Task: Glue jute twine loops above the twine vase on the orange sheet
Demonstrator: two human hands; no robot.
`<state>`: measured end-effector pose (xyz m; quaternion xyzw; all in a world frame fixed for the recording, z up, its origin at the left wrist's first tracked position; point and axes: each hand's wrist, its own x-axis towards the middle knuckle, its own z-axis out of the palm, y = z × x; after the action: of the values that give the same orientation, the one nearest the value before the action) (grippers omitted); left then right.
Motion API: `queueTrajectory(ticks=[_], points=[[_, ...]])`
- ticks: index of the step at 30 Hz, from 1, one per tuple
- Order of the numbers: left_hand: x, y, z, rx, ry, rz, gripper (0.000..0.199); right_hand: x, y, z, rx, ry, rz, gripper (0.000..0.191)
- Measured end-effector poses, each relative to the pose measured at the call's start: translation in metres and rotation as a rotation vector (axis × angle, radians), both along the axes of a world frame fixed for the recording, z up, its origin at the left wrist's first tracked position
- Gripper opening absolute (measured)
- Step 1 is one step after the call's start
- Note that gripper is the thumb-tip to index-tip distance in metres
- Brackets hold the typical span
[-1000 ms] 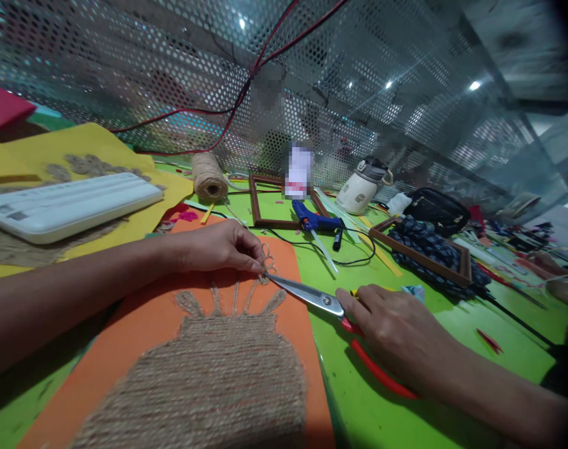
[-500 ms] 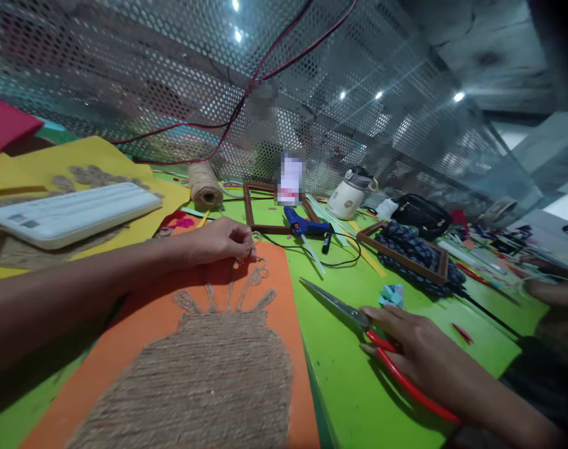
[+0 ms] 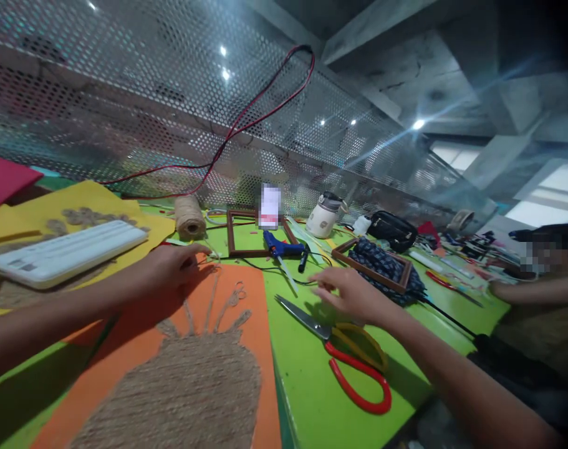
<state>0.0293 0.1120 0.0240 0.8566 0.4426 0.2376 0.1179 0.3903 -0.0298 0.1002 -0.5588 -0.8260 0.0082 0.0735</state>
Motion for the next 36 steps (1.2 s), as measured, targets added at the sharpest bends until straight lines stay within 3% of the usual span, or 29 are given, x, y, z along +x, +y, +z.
queueTrajectory(ticks=[4,8,10,13,18,22,24,26,28,31,36], points=[[-0.006,-0.014,-0.010,0.045,-0.041,-0.011,0.031,-0.017,0.073,-0.009,0.145,-0.054,-0.036,0.029],[-0.004,-0.024,-0.008,0.152,-0.052,0.084,0.027,-0.028,0.123,-0.021,0.120,-0.124,-0.058,0.056],[-0.002,-0.031,-0.006,0.305,-0.005,0.185,0.025,-0.031,0.135,-0.031,0.081,-0.138,-0.067,0.065],[-0.003,-0.040,-0.003,0.380,0.031,0.246,0.032,-0.035,0.145,-0.043,0.034,-0.115,-0.071,0.071],[-0.007,-0.047,-0.003,0.399,0.030,0.223,0.028,-0.026,0.154,-0.042,0.031,-0.004,-0.108,0.046],[0.004,-0.058,-0.003,0.356,0.007,-0.010,0.010,-0.009,0.147,-0.020,0.062,0.115,-0.166,0.035],[0.012,-0.064,-0.003,0.296,0.031,-0.126,0.014,-0.003,0.131,-0.008,0.022,0.166,-0.151,0.032],[0.017,-0.069,-0.005,0.266,0.054,-0.224,0.018,-0.002,0.106,0.001,-0.067,0.229,-0.075,0.030],[0.017,-0.071,-0.009,0.229,0.078,-0.311,0.021,-0.007,0.078,0.007,-0.247,0.433,0.050,0.035],[0.013,-0.069,-0.013,0.165,0.082,-0.388,0.021,-0.020,0.046,0.012,-0.415,0.472,0.203,0.048],[0.009,-0.068,-0.015,0.158,0.077,-0.420,0.022,-0.036,0.035,0.011,-0.431,0.393,0.096,0.030]])
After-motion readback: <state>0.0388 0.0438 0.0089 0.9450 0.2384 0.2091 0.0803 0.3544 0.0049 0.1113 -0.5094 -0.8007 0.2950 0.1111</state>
